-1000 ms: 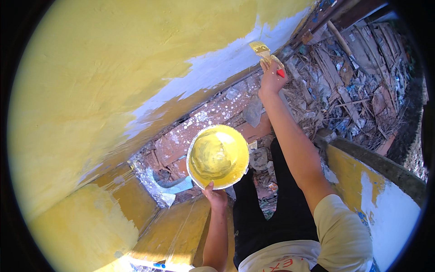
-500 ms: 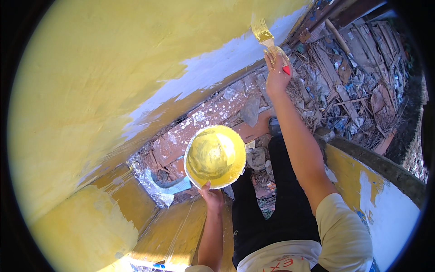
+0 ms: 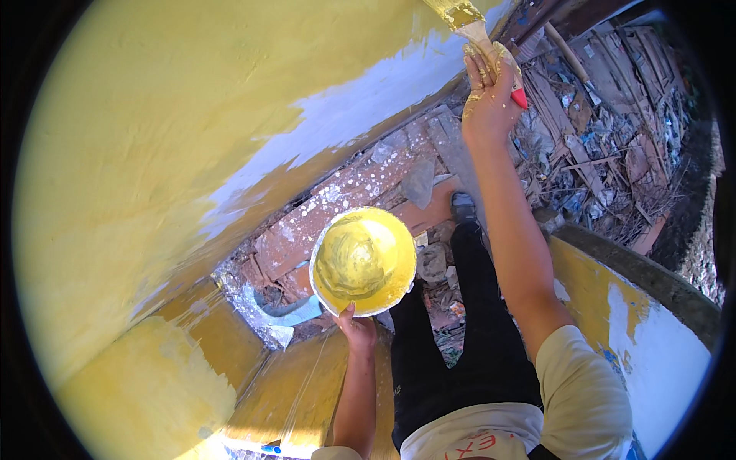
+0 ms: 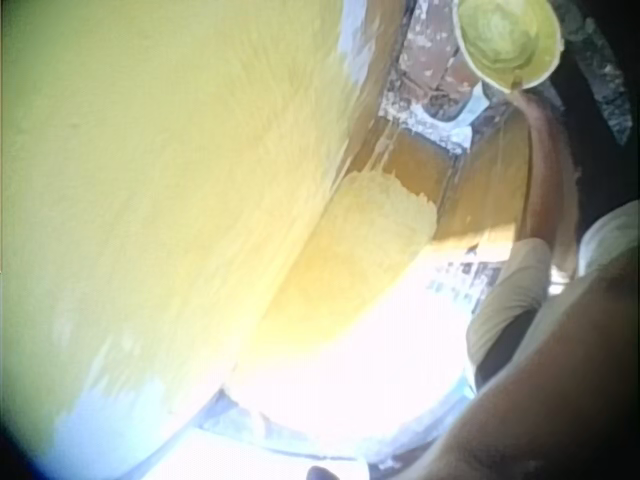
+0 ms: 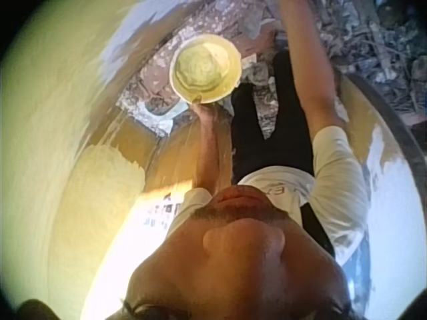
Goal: The person paints a wall yellow with a paintbrush while holding a bucket of yellow paint in their left hand.
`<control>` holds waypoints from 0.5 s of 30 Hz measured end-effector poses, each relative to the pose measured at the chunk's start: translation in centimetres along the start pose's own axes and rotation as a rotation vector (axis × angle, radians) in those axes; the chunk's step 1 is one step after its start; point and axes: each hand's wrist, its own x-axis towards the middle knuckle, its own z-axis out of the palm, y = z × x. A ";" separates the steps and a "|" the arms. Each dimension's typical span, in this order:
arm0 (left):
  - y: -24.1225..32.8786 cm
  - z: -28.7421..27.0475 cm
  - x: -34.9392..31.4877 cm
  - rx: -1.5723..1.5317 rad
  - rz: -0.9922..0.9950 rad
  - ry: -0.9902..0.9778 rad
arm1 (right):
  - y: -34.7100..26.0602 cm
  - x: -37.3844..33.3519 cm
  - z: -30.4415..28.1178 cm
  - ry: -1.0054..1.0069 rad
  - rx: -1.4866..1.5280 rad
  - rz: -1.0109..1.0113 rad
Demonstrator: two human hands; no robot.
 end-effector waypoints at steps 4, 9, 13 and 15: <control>0.2 0.8 0.0 -0.004 0.002 0.009 | 6.0 -0.7 -4.9 0.060 -0.054 0.184; -0.1 1.5 0.2 -0.006 -0.006 0.023 | 8.4 -0.3 -7.5 0.199 -0.176 0.176; 0.2 1.5 0.0 -0.001 -0.018 0.049 | 6.1 0.6 -4.8 0.246 -0.249 0.122; 0.5 1.8 -0.1 0.013 -0.017 0.015 | 3.9 0.8 -2.0 0.187 -0.275 0.077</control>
